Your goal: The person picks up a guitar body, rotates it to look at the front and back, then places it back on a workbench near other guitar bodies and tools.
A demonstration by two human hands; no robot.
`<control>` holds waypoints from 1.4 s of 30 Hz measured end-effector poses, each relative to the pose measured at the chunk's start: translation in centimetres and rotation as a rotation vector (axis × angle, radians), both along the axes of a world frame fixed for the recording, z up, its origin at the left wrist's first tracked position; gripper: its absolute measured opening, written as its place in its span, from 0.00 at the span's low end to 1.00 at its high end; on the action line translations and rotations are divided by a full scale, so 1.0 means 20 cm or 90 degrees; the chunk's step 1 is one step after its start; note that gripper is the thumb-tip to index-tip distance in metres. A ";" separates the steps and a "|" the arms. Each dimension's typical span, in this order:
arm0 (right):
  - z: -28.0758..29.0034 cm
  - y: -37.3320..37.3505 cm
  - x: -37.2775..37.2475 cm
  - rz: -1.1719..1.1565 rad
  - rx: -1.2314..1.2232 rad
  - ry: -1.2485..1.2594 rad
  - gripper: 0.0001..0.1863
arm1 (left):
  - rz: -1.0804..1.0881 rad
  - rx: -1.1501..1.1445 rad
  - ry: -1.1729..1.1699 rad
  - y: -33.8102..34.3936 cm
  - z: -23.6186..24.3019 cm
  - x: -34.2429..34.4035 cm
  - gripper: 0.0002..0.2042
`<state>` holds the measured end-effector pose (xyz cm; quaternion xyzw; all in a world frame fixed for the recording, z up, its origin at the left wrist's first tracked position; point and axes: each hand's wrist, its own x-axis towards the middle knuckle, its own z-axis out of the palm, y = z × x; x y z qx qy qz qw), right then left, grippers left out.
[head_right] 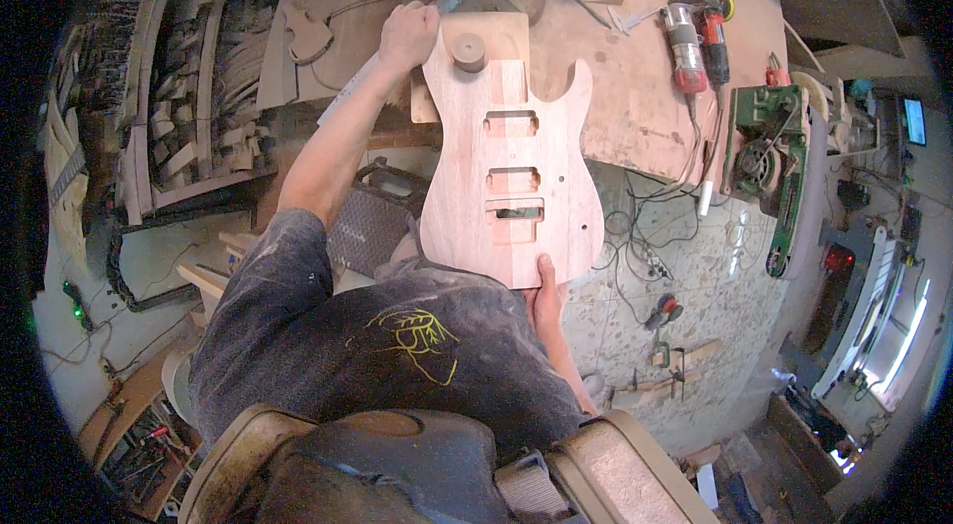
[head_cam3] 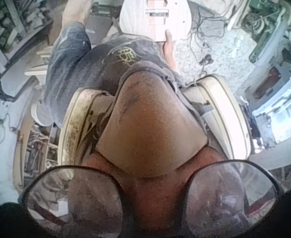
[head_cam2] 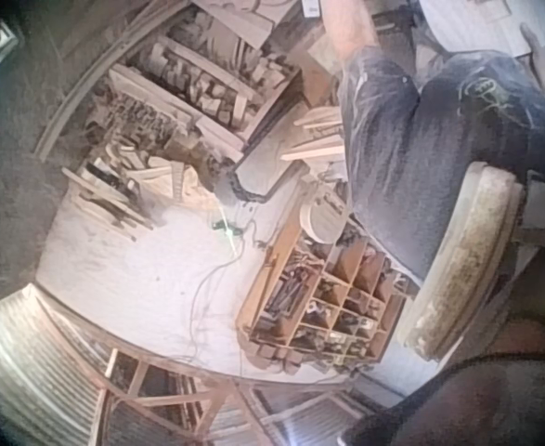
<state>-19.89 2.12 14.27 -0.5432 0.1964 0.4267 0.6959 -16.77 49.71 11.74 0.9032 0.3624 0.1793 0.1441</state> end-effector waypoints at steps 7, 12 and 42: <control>0.05 0.04 -0.01 -0.028 -0.010 -0.011 0.33 | 0.022 -0.038 0.008 -0.01 0.03 0.01 0.20; 0.08 0.06 -0.01 -0.038 -0.005 -0.013 0.33 | 0.026 -0.040 0.015 -0.01 0.02 0.01 0.21; 0.00 0.04 -0.01 -0.027 -0.002 -0.004 0.37 | 0.003 -0.071 -0.023 0.03 -0.07 -0.04 0.24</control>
